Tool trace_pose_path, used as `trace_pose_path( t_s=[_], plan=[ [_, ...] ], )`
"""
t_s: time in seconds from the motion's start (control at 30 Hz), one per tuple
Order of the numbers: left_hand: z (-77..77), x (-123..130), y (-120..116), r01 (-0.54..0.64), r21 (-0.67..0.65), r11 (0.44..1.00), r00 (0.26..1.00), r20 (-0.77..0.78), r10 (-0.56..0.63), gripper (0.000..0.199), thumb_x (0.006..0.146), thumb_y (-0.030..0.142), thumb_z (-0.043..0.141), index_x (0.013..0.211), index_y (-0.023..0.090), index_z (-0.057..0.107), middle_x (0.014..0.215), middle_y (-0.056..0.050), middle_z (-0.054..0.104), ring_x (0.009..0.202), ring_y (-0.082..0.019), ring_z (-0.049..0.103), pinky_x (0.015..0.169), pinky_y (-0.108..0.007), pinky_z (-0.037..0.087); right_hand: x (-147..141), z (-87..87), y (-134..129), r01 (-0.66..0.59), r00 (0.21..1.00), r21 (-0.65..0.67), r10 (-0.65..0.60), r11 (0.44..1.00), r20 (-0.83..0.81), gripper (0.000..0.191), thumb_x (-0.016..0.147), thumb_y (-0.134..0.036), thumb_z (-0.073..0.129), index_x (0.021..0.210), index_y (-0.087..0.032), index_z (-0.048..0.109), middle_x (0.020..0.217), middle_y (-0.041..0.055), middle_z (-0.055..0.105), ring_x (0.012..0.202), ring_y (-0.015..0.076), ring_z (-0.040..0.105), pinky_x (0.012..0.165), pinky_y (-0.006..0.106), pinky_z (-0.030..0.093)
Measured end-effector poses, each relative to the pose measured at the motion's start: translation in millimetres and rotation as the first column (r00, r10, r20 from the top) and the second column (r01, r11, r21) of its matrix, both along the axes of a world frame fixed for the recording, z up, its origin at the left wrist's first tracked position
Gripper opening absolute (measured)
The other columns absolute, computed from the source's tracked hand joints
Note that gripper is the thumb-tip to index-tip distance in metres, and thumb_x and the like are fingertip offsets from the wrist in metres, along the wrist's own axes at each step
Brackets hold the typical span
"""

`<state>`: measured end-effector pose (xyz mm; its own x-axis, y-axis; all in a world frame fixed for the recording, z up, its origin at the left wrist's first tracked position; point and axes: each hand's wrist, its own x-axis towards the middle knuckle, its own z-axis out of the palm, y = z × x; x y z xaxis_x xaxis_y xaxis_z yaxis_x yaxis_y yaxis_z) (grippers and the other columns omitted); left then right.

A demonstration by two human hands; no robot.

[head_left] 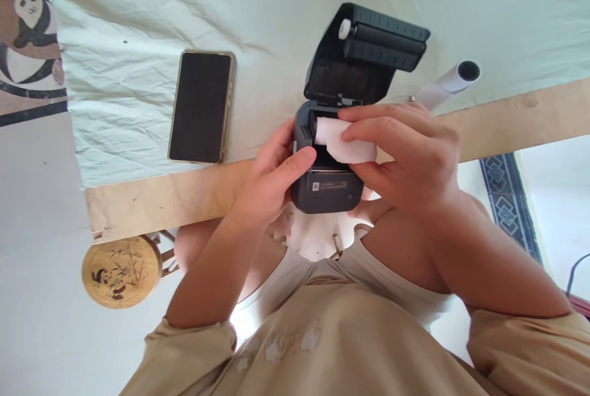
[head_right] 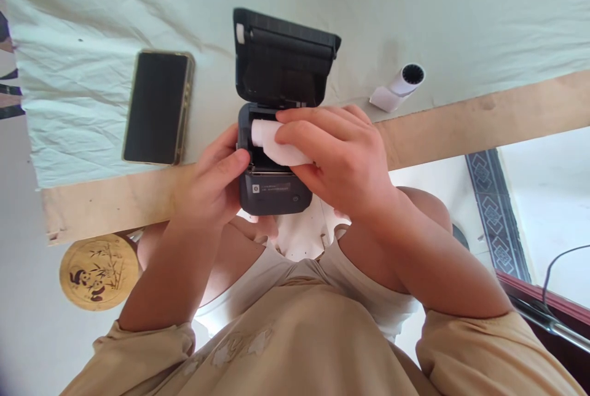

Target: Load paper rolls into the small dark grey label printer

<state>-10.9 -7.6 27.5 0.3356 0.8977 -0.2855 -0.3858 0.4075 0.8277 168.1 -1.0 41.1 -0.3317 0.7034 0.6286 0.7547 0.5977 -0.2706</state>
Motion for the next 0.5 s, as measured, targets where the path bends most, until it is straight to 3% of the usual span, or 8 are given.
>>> trace_pose_path(
  t_s=[0.13, 0.3, 0.43, 0.5],
  plan=[
    [-1.9, 1, 0, -0.027, 0.053, 0.998, 0.998, 0.058, 0.024, 0.042, 0.081, 0.03, 0.065, 0.121, 0.019, 0.057, 0.126, -0.009, 0.065, 0.118, -0.027, 0.063, 0.084, -0.032, 0.059, 3, -3.2, 3, -0.111, 0.989, 0.026, 0.113, 0.994, -0.1, 0.016, 0.076, -0.01, 0.059, 0.085, -0.022, 0.066, 0.105, 0.0, 0.071, 0.099, 0.014, 0.068, 0.081, 0.028, 0.055],
    [-5.8, 1, -3, -0.024, 0.04, 0.999, 0.999, 0.043, 0.022, 0.044, 0.082, 0.035, 0.063, 0.124, 0.023, 0.055, 0.125, -0.005, 0.066, 0.115, -0.025, 0.063, 0.087, -0.032, 0.058, 6, 3.4, -3, -0.138, 0.985, 0.104, 0.147, 0.985, -0.086, 0.017, 0.074, -0.012, 0.061, 0.083, -0.025, 0.066, 0.083, -0.0017, 0.067, 0.071, 0.009, 0.057, 0.065, 0.026, 0.047],
    [-15.1, -3, -3, 0.016, 0.13, 0.991, 1.0, 0.004, -0.016, 0.069, 0.08, 0.036, 0.064, 0.141, 0.038, 0.032, 0.121, 0.001, 0.066, 0.105, -0.02, 0.066, 0.08, -0.027, 0.058, 3, 6.8, -15, -0.258, 0.966, 0.047, 0.259, 0.965, -0.019, 0.013, 0.074, -0.016, 0.066, 0.083, -0.025, 0.064, 0.081, -0.0026, 0.068, 0.072, 0.0102, 0.057, 0.064, 0.027, 0.045],
    [-20.2, -5, -1, 0.07, 0.208, 0.976, 0.997, -0.037, -0.064, 0.079, 0.077, 0.031, 0.068, 0.144, 0.037, 0.027, 0.121, 0.001, 0.065, 0.1, -0.017, 0.066, 0.079, -0.025, 0.057, 2, 6.1, -19, -0.276, 0.961, 0.003, 0.276, 0.961, 0.022, 0.011, 0.075, -0.021, 0.07, 0.082, -0.025, 0.063, 0.082, -0.0046, 0.069, 0.076, 0.011, 0.059, 0.069, 0.029, 0.045]
  ],
)
